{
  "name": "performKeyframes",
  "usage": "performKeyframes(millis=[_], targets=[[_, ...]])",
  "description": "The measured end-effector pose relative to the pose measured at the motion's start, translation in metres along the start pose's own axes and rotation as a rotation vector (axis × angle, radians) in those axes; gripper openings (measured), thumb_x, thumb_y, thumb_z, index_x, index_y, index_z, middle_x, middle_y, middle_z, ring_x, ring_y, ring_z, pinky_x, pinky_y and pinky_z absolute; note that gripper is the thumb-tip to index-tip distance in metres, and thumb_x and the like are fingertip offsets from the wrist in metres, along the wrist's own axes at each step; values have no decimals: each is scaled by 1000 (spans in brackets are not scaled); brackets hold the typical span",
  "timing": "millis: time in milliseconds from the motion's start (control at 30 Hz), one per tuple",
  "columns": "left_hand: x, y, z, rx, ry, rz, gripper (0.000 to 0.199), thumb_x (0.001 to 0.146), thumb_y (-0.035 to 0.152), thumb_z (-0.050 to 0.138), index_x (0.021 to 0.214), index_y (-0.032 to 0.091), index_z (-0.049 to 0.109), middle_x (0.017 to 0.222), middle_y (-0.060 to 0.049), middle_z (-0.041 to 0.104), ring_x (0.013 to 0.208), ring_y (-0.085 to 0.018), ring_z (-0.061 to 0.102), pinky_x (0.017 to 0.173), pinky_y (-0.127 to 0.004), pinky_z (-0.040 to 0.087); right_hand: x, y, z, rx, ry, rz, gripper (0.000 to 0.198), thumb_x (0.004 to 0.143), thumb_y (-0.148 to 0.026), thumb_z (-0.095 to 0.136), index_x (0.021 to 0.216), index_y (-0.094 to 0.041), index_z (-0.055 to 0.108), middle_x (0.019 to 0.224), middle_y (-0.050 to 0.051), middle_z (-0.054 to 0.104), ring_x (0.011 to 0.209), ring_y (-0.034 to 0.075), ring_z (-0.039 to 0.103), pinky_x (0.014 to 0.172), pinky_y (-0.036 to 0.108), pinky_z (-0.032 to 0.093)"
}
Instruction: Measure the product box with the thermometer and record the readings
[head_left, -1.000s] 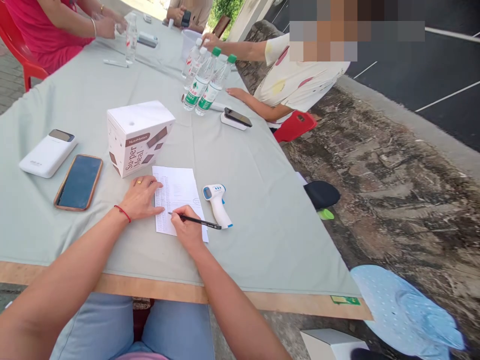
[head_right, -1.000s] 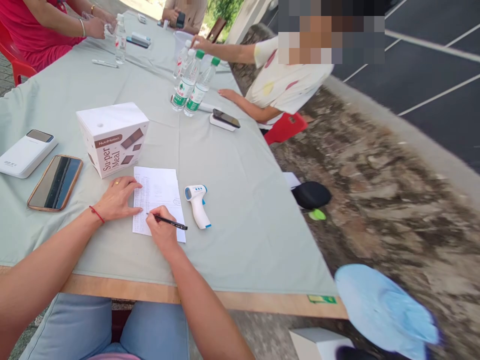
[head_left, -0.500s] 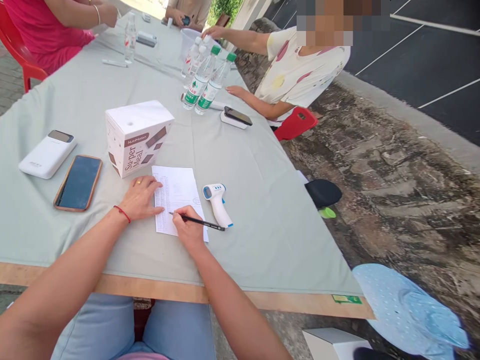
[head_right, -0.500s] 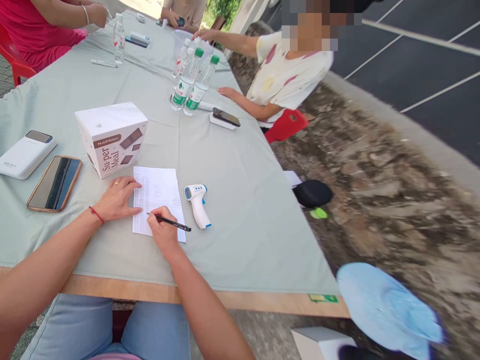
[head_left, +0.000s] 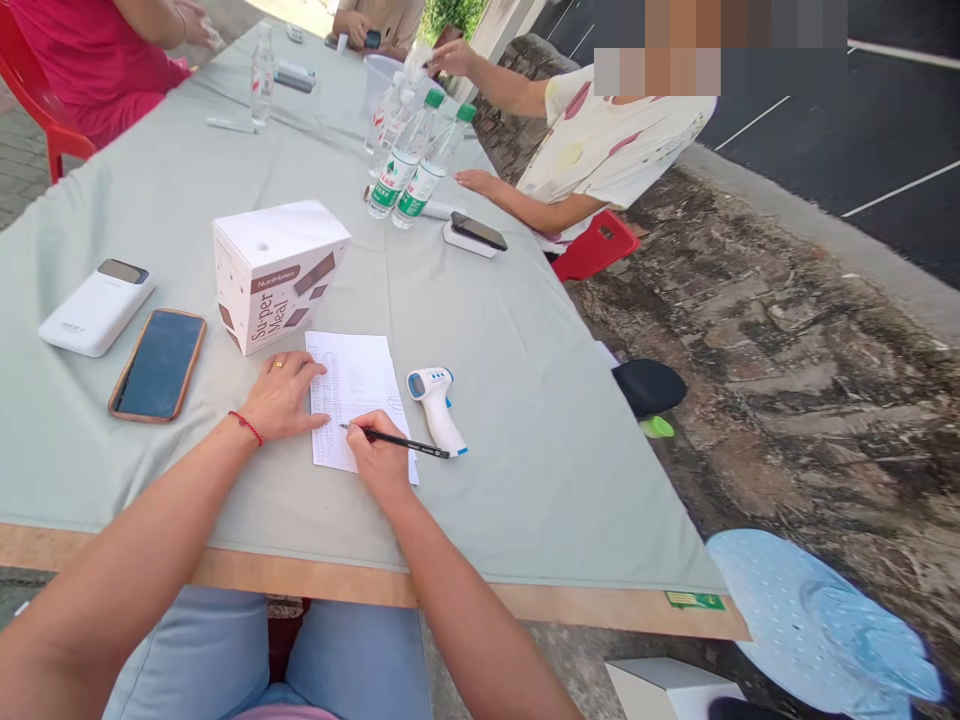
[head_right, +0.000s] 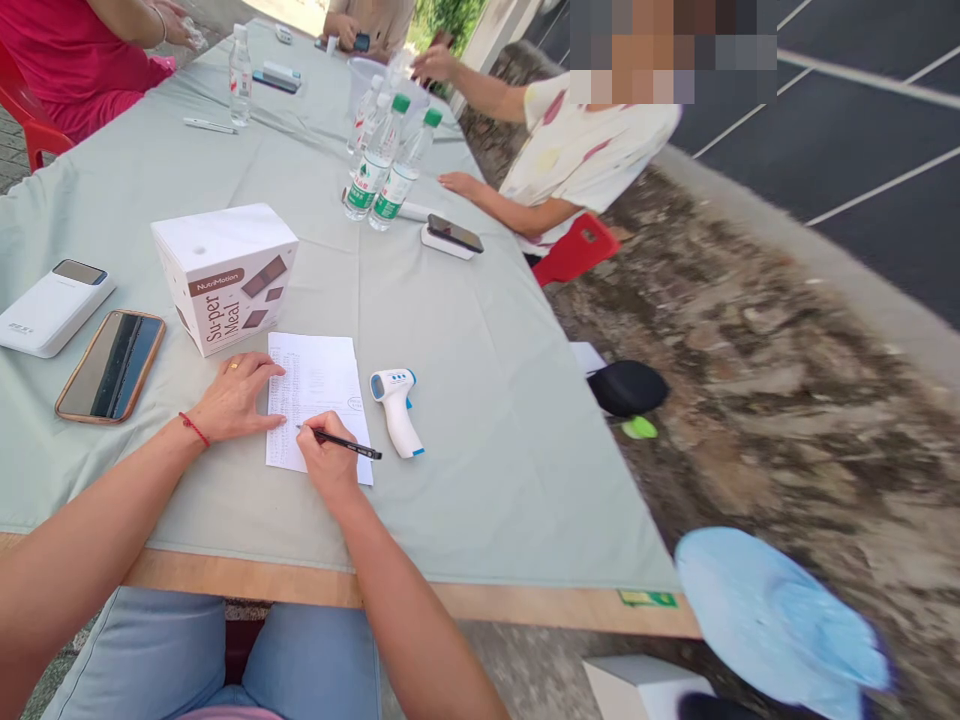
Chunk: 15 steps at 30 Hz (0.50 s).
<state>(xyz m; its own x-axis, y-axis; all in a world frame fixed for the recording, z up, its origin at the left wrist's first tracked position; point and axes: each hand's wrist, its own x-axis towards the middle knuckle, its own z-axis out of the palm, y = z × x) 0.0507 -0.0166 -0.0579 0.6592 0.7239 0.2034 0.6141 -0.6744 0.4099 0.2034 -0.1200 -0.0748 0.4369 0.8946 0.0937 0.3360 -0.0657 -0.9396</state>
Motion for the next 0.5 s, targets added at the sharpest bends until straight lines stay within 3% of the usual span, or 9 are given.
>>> performKeyframes(millis=[500], targets=[[1, 0, 0, -16, -13, -34, 64, 64, 40, 77, 119, 17, 56, 126, -15, 54, 119, -34, 48, 106, -50, 33, 0, 3, -1, 12, 35, -18, 12, 67, -32, 52, 62, -22, 53, 56, -4, 53, 55, 13, 46, 55, 27, 39]])
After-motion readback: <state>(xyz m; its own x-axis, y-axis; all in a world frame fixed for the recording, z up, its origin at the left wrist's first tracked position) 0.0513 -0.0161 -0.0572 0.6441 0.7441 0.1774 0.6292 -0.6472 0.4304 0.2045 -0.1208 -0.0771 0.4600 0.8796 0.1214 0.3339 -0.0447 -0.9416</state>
